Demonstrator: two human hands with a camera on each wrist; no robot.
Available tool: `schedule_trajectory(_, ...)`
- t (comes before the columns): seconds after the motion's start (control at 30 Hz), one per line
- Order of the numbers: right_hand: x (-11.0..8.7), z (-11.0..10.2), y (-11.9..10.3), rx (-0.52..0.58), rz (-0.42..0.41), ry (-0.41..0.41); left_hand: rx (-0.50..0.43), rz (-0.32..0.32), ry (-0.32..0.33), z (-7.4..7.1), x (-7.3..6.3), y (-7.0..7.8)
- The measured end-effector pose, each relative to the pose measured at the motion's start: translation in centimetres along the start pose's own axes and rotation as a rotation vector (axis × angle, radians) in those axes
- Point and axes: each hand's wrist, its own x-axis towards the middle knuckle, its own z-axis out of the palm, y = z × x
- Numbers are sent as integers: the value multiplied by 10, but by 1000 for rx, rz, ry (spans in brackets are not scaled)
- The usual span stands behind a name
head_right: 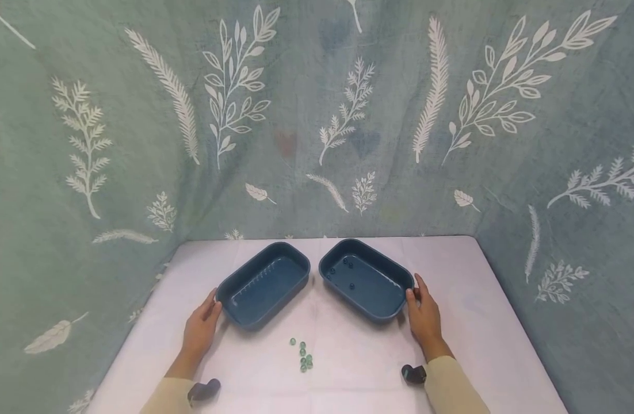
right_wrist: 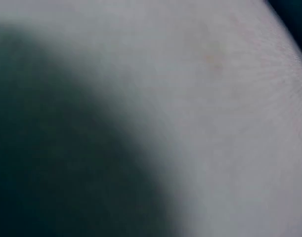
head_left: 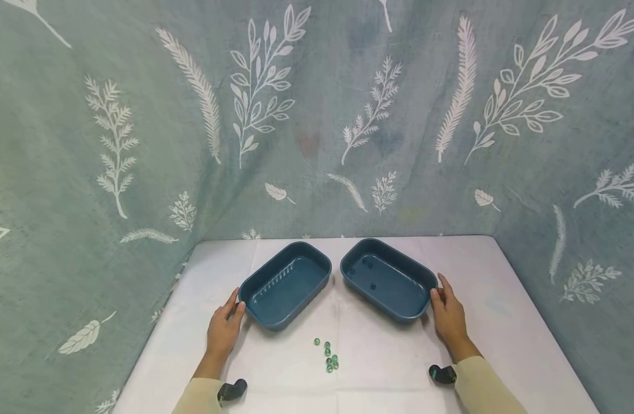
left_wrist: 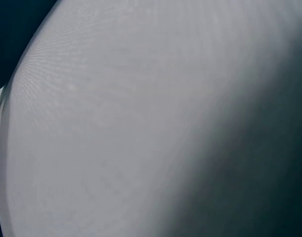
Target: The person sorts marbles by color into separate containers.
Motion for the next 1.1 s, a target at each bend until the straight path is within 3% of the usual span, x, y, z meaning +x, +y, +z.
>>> schedule_trajectory(0.27, 0, -4, -5, -76, -43, -38, 18, -42, -34, -3, 2, 3)
schedule_trajectory(0.6, -2, -5, 0, -52, -86, -23, 8, -18, -17, -2, 3, 0)
schedule_trajectory(0.87, -3, -1, 2, -100, -79, -24, 8, 2, 8, 0, 2, -6)
schedule_trajectory(1.1, -5, -3, -4, -135, -92, -33, -13, -22, -38, -3, 5, -6)
